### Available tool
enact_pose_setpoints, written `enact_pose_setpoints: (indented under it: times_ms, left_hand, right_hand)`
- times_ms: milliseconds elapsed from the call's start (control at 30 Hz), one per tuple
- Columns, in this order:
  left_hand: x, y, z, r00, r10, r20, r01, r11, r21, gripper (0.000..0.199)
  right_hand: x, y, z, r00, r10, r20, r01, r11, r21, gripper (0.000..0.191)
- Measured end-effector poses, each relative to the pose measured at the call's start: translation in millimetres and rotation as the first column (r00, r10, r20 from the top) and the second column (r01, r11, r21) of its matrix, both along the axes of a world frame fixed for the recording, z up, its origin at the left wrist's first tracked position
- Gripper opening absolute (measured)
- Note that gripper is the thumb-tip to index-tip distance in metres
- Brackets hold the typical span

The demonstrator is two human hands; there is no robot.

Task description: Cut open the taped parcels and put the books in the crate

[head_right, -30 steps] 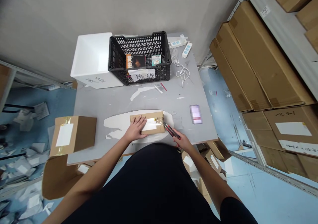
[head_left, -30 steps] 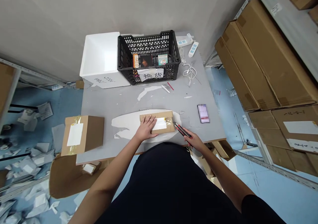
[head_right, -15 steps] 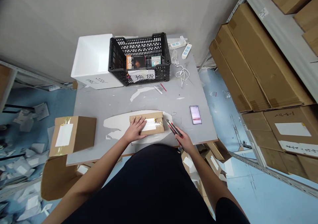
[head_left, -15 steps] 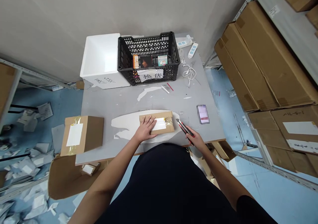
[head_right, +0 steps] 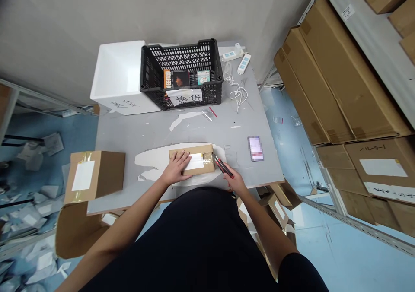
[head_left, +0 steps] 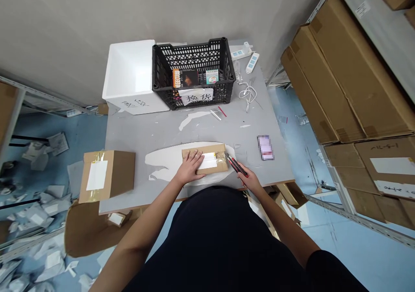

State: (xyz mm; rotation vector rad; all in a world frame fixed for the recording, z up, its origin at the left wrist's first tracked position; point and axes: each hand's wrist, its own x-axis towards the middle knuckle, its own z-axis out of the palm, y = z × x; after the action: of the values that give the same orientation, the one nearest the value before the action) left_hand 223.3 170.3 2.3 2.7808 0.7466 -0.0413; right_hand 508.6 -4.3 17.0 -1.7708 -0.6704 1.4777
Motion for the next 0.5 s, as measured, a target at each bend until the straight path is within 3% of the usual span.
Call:
enact_pose_setpoints:
  times_ms: [500]
  left_hand:
    - [1.2, 0.4, 1.1, 0.999, 0.031, 0.006, -0.031, 0.997, -0.065, 0.086]
  right_hand:
    - [-3.1, -8.4, -2.9, 0.997, -0.023, -0.078, 0.019, 0.999, -0.05, 0.068]
